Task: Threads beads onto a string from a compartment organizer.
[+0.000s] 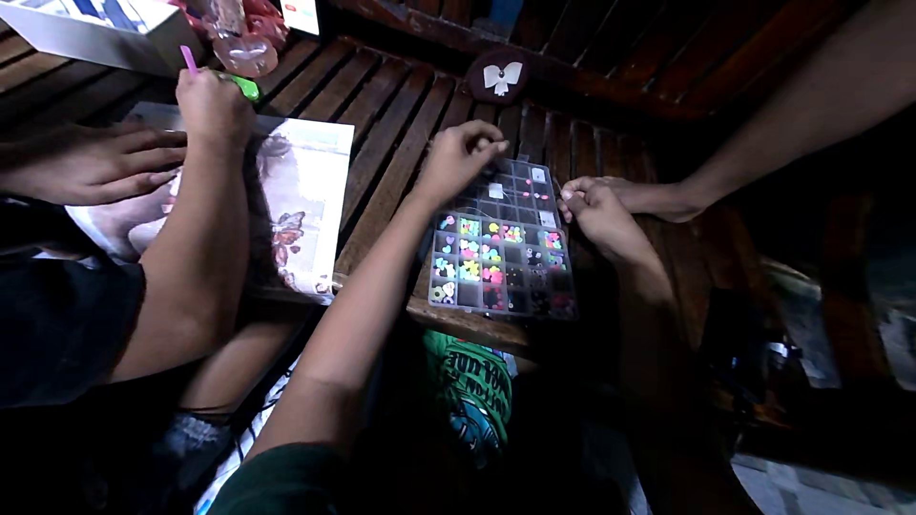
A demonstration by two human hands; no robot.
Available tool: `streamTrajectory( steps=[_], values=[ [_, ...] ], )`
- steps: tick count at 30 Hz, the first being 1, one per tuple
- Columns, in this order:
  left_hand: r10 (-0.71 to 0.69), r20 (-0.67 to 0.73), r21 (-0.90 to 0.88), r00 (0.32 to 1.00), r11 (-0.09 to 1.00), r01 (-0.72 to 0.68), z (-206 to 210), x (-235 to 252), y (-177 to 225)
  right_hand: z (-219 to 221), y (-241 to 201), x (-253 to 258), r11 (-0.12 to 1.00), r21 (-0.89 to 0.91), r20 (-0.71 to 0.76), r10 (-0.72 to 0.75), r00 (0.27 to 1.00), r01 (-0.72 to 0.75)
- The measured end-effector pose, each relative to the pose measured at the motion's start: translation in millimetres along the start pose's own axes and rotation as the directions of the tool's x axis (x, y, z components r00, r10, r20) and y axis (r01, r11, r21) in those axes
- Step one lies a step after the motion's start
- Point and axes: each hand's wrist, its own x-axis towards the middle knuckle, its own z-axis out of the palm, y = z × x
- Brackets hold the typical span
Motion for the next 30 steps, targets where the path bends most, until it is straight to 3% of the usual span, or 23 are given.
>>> streamTrajectory(
  steps=[2, 5, 8, 13, 16, 22, 26, 30],
  values=[
    [-0.048, 0.118, -0.207, 0.992, 0.976, 0.072, 5.9, -2.3, 11.5, -1.5, -0.6, -4.1, 0.993, 0.115, -0.010, -0.017, 1.000, 0.018],
    [-0.116, 0.231, -0.306, 0.966, 0.934, 0.185, 10.2, -3.4, 20.6, 3.1, -12.7, 1.6, 0.969, 0.225, -0.037, -0.101, 0.994, 0.107],
    [-0.155, 0.239, -0.370, 0.959, 0.898, 0.238, 9.6, -3.2, 18.0, 10.4, -33.8, 18.2, 0.933, 0.259, -0.038, -0.251, 0.967, 0.252],
    [-0.163, 0.145, -0.532, 0.976, 0.819, 0.216, 7.6, -2.3, 12.4, 29.3, -59.1, 35.3, 0.886, 0.288, -0.101, -0.350, 0.931, 0.364],
    [-0.178, 0.095, -0.523, 0.979, 0.828, 0.201, 5.0, -0.4, 8.1, 41.5, -58.7, 36.9, 0.865, 0.309, -0.164, -0.361, 0.918, 0.395],
    [-0.181, 0.084, -0.438, 0.980, 0.877, 0.200, 1.2, -0.8, 7.7, 40.2, -53.4, 25.9, 0.881, 0.259, -0.137, -0.373, 0.918, 0.397],
    [-0.182, 0.018, -0.334, 0.983, 0.926, 0.178, -2.0, -0.9, 3.7, 35.6, -47.1, 25.8, 0.929, 0.014, -0.094, -0.367, 0.926, 0.369],
    [-0.186, -0.002, -0.295, 0.983, 0.939, 0.177, -4.9, -0.1, 1.6, 31.6, -46.8, 24.3, 0.892, -0.174, -0.091, -0.437, 0.895, 0.418]
  ],
)
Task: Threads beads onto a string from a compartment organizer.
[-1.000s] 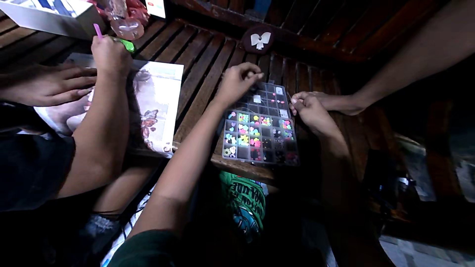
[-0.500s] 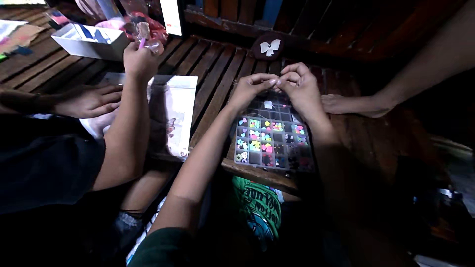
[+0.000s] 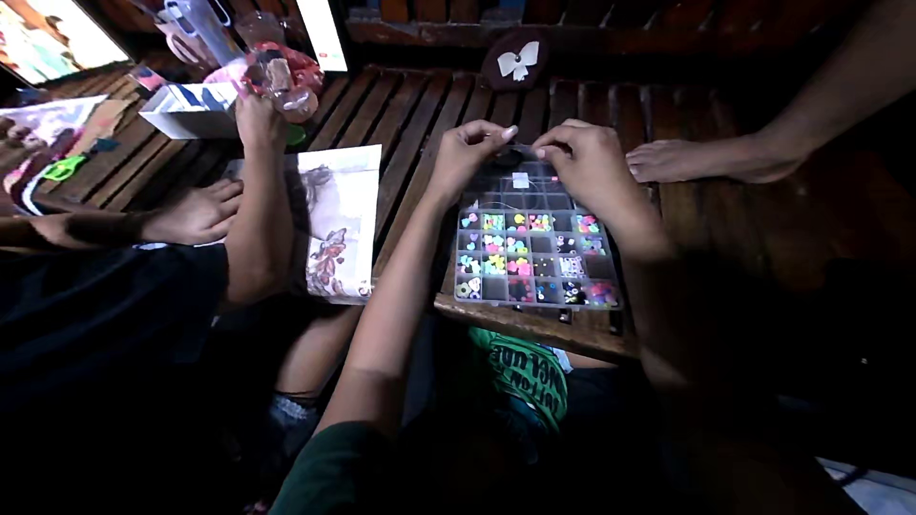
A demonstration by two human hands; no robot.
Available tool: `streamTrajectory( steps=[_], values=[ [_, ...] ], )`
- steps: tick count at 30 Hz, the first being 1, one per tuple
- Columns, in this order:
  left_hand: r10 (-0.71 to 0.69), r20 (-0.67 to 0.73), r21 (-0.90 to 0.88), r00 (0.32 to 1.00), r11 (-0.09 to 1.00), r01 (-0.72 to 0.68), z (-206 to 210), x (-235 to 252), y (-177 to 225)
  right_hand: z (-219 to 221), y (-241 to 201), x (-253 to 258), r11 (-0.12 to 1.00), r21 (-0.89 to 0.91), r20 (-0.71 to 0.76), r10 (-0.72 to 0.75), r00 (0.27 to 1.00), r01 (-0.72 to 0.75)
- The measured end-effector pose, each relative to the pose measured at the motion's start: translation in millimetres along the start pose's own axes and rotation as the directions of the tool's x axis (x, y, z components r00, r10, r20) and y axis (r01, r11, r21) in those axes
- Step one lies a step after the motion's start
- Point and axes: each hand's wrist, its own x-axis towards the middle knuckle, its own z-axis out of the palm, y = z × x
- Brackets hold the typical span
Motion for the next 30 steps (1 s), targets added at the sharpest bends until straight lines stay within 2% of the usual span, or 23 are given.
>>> streamTrajectory(
  steps=[6, 9, 12, 18, 22, 25, 28, 30],
  values=[
    [0.000, 0.023, -0.010, 1.000, 1.000, 0.000, -2.0, 1.3, -2.6, -9.1, -1.4, 0.9, 0.997, -0.050, -0.059, 0.058, 0.997, -0.061],
    [-0.015, 0.051, -0.013, 0.999, 1.000, 0.016, -2.4, 0.5, 0.2, -9.7, 2.9, 1.4, 0.998, -0.043, -0.134, 0.031, 0.991, -0.037],
    [-0.044, 0.116, -0.003, 0.992, 0.999, 0.045, -0.8, -2.7, 4.1, -7.4, 6.6, 2.2, 0.999, -0.044, -0.231, -0.020, 0.973, 0.010],
    [-0.048, 0.242, 0.008, 0.969, 0.999, 0.047, 1.0, -5.6, 6.7, -7.0, 6.2, 2.2, 1.000, -0.014, -0.365, -0.026, 0.931, 0.022],
    [-0.007, 0.097, 0.008, 0.995, 1.000, 0.007, 1.6, -3.1, 4.9, -8.8, 6.5, 2.0, 0.999, -0.027, -0.328, -0.035, 0.944, 0.028],
    [0.072, -0.002, -0.003, 0.997, 0.997, -0.072, 1.9, -0.4, 2.0, -7.9, 9.4, 1.1, 0.994, -0.071, -0.231, -0.092, 0.969, 0.077],
    [0.119, 0.068, 0.026, 0.991, 0.992, -0.120, 5.3, -2.6, 6.9, -5.5, 11.1, 0.7, 0.980, -0.128, -0.107, -0.166, 0.980, 0.152],
    [0.088, 0.139, 0.049, 0.986, 0.994, -0.096, 6.9, -4.5, 8.5, -2.4, 9.8, 0.4, 0.971, -0.143, -0.080, -0.206, 0.975, 0.194]
  ],
)
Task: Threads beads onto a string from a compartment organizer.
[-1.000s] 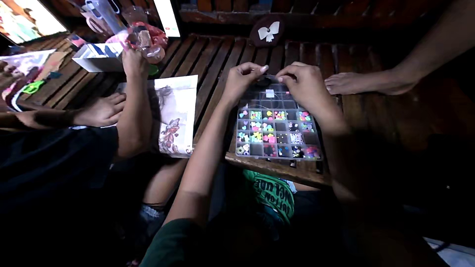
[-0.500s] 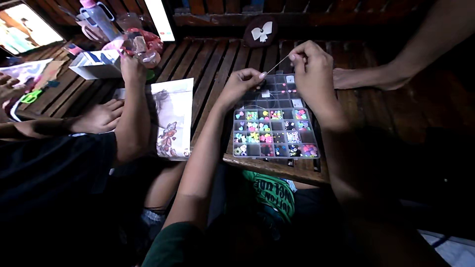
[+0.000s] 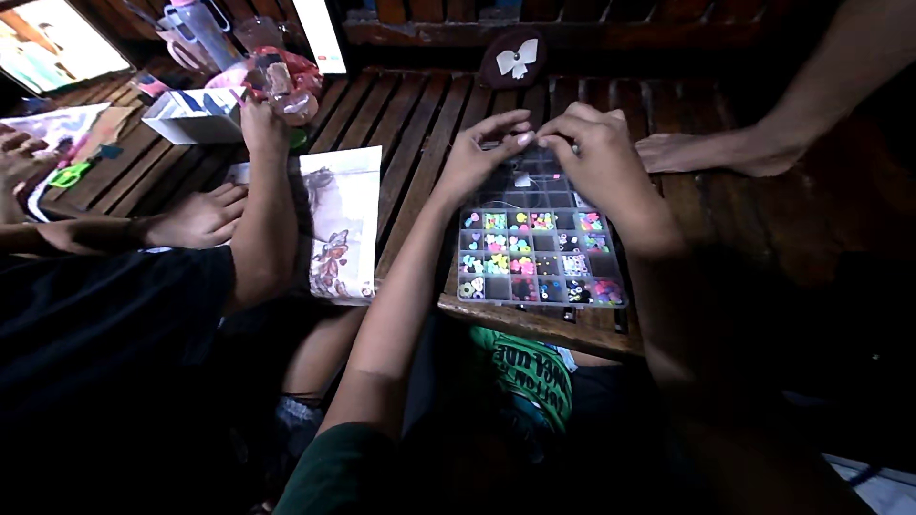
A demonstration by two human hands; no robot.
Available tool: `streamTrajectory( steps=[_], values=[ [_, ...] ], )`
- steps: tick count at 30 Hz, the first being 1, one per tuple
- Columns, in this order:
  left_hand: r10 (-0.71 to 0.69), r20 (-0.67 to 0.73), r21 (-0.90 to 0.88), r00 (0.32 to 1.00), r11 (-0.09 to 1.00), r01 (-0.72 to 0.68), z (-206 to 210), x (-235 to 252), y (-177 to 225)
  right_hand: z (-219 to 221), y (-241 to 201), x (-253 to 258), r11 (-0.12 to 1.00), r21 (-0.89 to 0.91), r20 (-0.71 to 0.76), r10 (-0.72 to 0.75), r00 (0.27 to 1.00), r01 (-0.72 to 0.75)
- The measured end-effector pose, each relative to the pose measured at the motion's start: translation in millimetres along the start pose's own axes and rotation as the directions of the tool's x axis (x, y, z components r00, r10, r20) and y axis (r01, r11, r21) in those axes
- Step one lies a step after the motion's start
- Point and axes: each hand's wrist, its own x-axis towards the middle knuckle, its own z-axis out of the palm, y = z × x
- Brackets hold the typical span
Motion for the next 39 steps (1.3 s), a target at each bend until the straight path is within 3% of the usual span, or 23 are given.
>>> streamTrajectory(
  steps=[6, 18, 31, 35, 39],
  values=[
    [-0.058, 0.034, 0.010, 0.998, 0.998, 0.057, 0.2, -0.7, -2.7, 1.3, -1.9, -0.6, 1.000, -0.024, -0.035, -0.010, 0.999, 0.009],
    [-0.111, 0.093, -0.053, 0.989, 0.992, 0.116, 0.1, -2.2, 0.9, -0.4, 3.0, -0.5, 0.993, -0.013, -0.170, 0.116, 0.979, -0.120],
    [-0.058, 0.159, -0.191, 0.986, 0.978, 0.088, -0.6, -3.9, 4.0, 3.4, -0.6, 0.1, 0.985, -0.016, -0.041, 0.170, 0.985, -0.170],
    [-0.041, 0.073, -0.208, 0.997, 0.977, 0.055, 0.8, -2.3, 1.9, 5.6, -1.1, -0.5, 0.990, 0.005, -0.018, 0.138, 0.990, -0.138],
    [-0.050, -0.094, -0.146, 0.994, 0.989, 0.036, -0.2, 0.6, 0.1, 14.3, -10.7, -6.4, 1.000, 0.028, 0.054, -0.003, 0.999, 0.001]
  ],
)
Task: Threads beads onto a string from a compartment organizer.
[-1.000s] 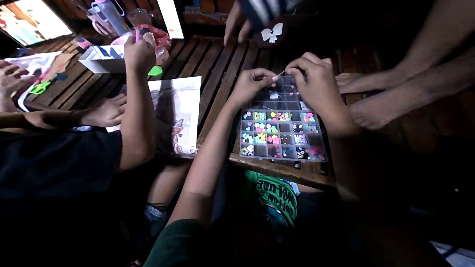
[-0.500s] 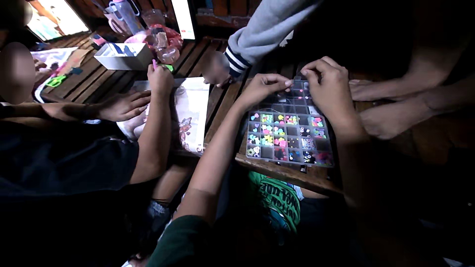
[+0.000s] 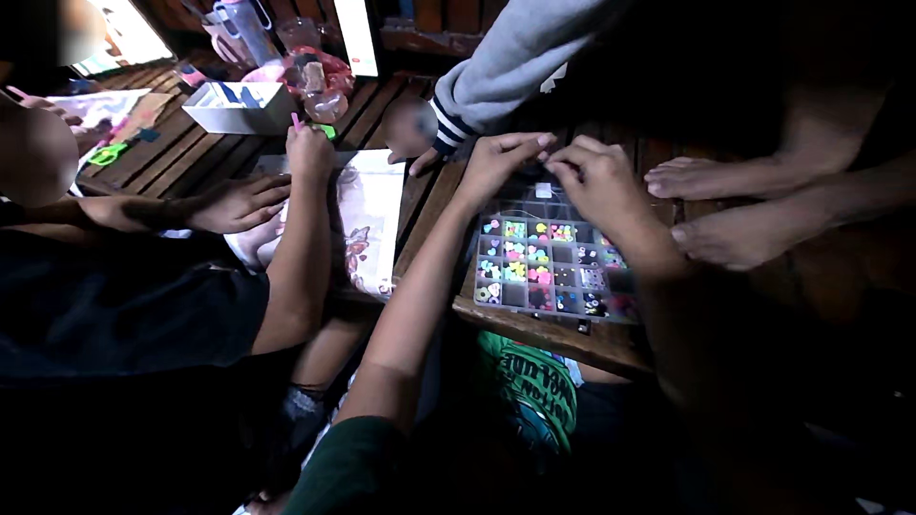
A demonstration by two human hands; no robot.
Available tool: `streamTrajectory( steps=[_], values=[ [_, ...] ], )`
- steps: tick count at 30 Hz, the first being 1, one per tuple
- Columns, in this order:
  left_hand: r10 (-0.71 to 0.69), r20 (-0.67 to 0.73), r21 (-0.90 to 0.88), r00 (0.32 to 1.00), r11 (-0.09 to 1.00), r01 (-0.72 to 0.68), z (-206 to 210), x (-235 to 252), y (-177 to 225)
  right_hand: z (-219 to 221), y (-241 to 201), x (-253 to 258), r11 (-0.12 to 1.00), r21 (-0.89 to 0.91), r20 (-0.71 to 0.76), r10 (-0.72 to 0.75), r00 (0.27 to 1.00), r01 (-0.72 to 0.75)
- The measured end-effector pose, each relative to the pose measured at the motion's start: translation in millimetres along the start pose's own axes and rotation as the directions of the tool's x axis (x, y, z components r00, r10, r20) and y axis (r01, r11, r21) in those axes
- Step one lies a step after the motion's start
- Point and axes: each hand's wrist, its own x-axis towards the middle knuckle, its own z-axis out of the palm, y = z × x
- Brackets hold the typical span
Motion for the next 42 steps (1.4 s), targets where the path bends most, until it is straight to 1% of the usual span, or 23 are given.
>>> streamTrajectory(
  steps=[3, 5, 7, 12, 15, 18, 22, 24, 27, 31, 33, 36, 39, 40, 42],
  values=[
    [0.033, -0.046, 0.076, 0.998, 0.997, -0.030, -3.0, 1.7, -5.2, 4.1, -4.8, -3.6, 0.992, 0.006, -0.015, -0.129, 0.992, 0.129],
    [0.078, -0.026, 0.155, 0.997, 0.985, -0.073, -4.1, 1.5, -7.3, 6.2, 0.4, 1.7, 0.985, -0.014, -0.065, -0.170, 0.983, 0.170],
    [0.106, -0.001, 0.206, 0.994, 0.973, -0.104, -4.0, 1.8, -9.5, 2.7, 2.6, 3.1, 0.987, -0.031, -0.086, -0.163, 0.983, 0.160],
    [0.148, 0.081, 0.270, 0.986, 0.949, -0.165, -5.2, 2.4, -15.2, -4.5, 7.2, 3.2, 0.992, -0.071, -0.118, -0.109, 0.987, 0.101],
    [0.150, 0.130, 0.310, 0.980, 0.933, -0.184, -5.5, 2.0, -15.3, -6.2, 6.7, 3.7, 0.995, -0.078, -0.132, -0.067, 0.989, 0.057],
    [0.136, 0.144, 0.282, 0.980, 0.944, -0.173, -4.3, 0.8, -12.2, -6.5, 7.3, 4.0, 0.996, -0.083, -0.164, -0.042, 0.985, 0.029],
    [0.054, 0.030, 0.096, 0.998, 0.994, -0.057, -2.1, 0.1, -3.7, -9.7, 7.7, 4.2, 0.996, -0.084, -0.173, 0.016, 0.985, -0.031],
    [0.027, 0.007, 0.049, 1.000, 0.998, -0.028, -5.1, 1.3, -2.0, -11.3, 7.7, 5.0, 0.994, -0.076, -0.216, 0.059, 0.975, -0.077],
    [0.024, 0.031, 0.004, 0.999, 1.000, -0.024, -8.1, 2.5, -4.5, -15.4, 9.5, 5.6, 0.986, -0.030, -0.299, 0.148, 0.943, -0.164],
    [-0.017, 0.088, 0.026, 0.996, 1.000, 0.015, -5.2, -0.9, 1.5, -18.2, 10.9, 6.3, 0.978, 0.012, -0.321, 0.203, 0.925, -0.211],
    [-0.019, 0.131, -0.005, 0.991, 1.000, 0.020, -4.7, -2.3, 2.2, -17.6, 10.6, 6.3, 0.973, 0.008, -0.294, 0.223, 0.929, -0.231],
    [-0.009, 0.161, -0.138, 0.987, 0.990, 0.032, -4.3, -2.6, 0.4, -16.2, 10.2, 6.6, 0.978, 0.014, -0.192, 0.209, 0.959, -0.210],
    [-0.049, 0.085, -0.242, 0.995, 0.968, 0.068, -3.4, -2.2, 1.6, -12.3, 10.0, 5.5, 0.998, -0.008, -0.051, 0.060, 0.997, -0.061],
    [-0.051, 0.057, -0.245, 0.997, 0.968, 0.064, -3.7, -1.2, 0.8, -9.6, 8.4, 5.2, 1.000, -0.006, -0.010, 0.012, 1.000, -0.012],
    [-0.045, 0.007, -0.215, 0.999, 0.976, 0.046, -4.3, 0.2, -1.0, -1.3, 5.3, 4.3, 0.997, 0.017, 0.026, -0.077, 0.997, 0.076]
  ],
)
